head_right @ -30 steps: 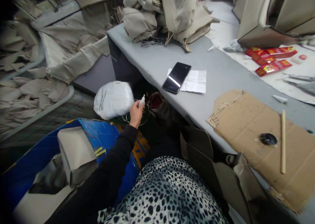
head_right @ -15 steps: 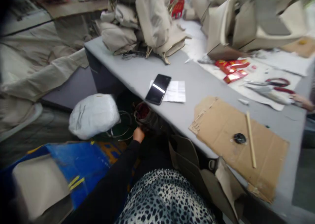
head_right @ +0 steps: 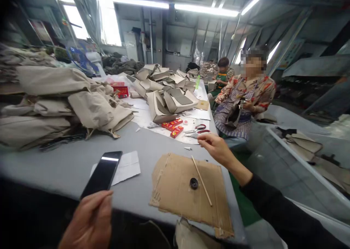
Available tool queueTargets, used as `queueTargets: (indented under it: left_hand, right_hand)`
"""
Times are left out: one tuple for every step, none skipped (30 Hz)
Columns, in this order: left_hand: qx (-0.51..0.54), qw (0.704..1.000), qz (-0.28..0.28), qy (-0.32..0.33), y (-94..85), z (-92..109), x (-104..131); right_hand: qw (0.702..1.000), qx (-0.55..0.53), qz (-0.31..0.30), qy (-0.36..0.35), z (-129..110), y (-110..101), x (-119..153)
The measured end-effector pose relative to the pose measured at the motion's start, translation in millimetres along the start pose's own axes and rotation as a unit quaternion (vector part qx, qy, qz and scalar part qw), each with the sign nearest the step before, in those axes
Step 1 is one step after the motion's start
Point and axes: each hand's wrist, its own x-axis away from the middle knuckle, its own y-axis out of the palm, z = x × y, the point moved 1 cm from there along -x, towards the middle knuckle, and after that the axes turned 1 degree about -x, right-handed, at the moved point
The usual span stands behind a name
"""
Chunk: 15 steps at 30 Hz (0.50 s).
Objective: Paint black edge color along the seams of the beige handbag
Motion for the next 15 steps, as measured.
queueTargets:
  left_hand:
    - [0.021,0.996,-0.079,0.036,18.4,17.6,-3.7]
    - [0.036,0.987,-0.153,0.033,36.6,31.0,-6.3]
    - [0.045,0.973,-0.225,0.015,53.8,39.8,-7.7]
    - [0.052,0.959,-0.278,-0.008,68.9,44.1,-8.1]
    - [0.055,0.951,-0.302,-0.032,80.9,44.5,-7.8]
    - [0.054,0.949,-0.307,-0.054,89.7,41.8,-7.1]
    - [0.055,0.949,-0.303,-0.071,95.4,37.3,-6.0]
    - [0.055,0.949,-0.297,-0.087,98.4,32.1,-4.8]
    - [0.055,0.951,-0.287,-0.100,99.0,26.9,-3.7]
    - [0.059,0.953,-0.276,-0.114,98.1,22.4,-2.7]
    - [0.064,0.953,-0.265,-0.129,96.3,18.6,-1.9]
    - [0.072,0.954,-0.252,-0.143,94.2,15.5,-1.4]
    - [0.081,0.955,-0.237,-0.156,92.1,12.6,-0.9]
    - [0.091,0.956,-0.223,-0.167,90.2,9.9,-0.4]
    - [0.098,0.958,-0.209,-0.173,88.8,7.2,0.2]
  right_hand:
    - [1.000,0.019,-0.011,-0.014,3.4,11.9,-13.5]
    - [0.999,0.030,-0.020,-0.025,6.4,23.7,-26.2]
    - [0.998,0.042,-0.031,-0.036,8.9,35.1,-37.6]
    - [0.997,0.052,-0.042,-0.046,10.7,46.0,-47.7]
    - [0.995,0.063,-0.054,-0.057,12.0,56.2,-56.7]
    - [0.993,0.073,-0.068,-0.067,12.8,65.5,-64.5]
    - [0.990,0.082,-0.082,-0.078,13.3,73.9,-71.7]
    - [0.987,0.090,-0.095,-0.089,13.6,81.1,-78.4]
    - [0.985,0.096,-0.108,-0.099,14.0,87.0,-84.8]
    - [0.982,0.101,-0.118,-0.110,14.4,91.5,-91.0]
    - [0.979,0.106,-0.127,-0.119,14.9,94.3,-97.1]
    - [0.977,0.111,-0.133,-0.126,15.6,95.3,-102.9]
    - [0.975,0.115,-0.136,-0.130,16.5,94.5,-108.5]
    - [0.975,0.120,-0.133,-0.131,17.7,91.6,-113.5]
    - [0.976,0.123,-0.124,-0.130,19.1,86.6,-117.7]
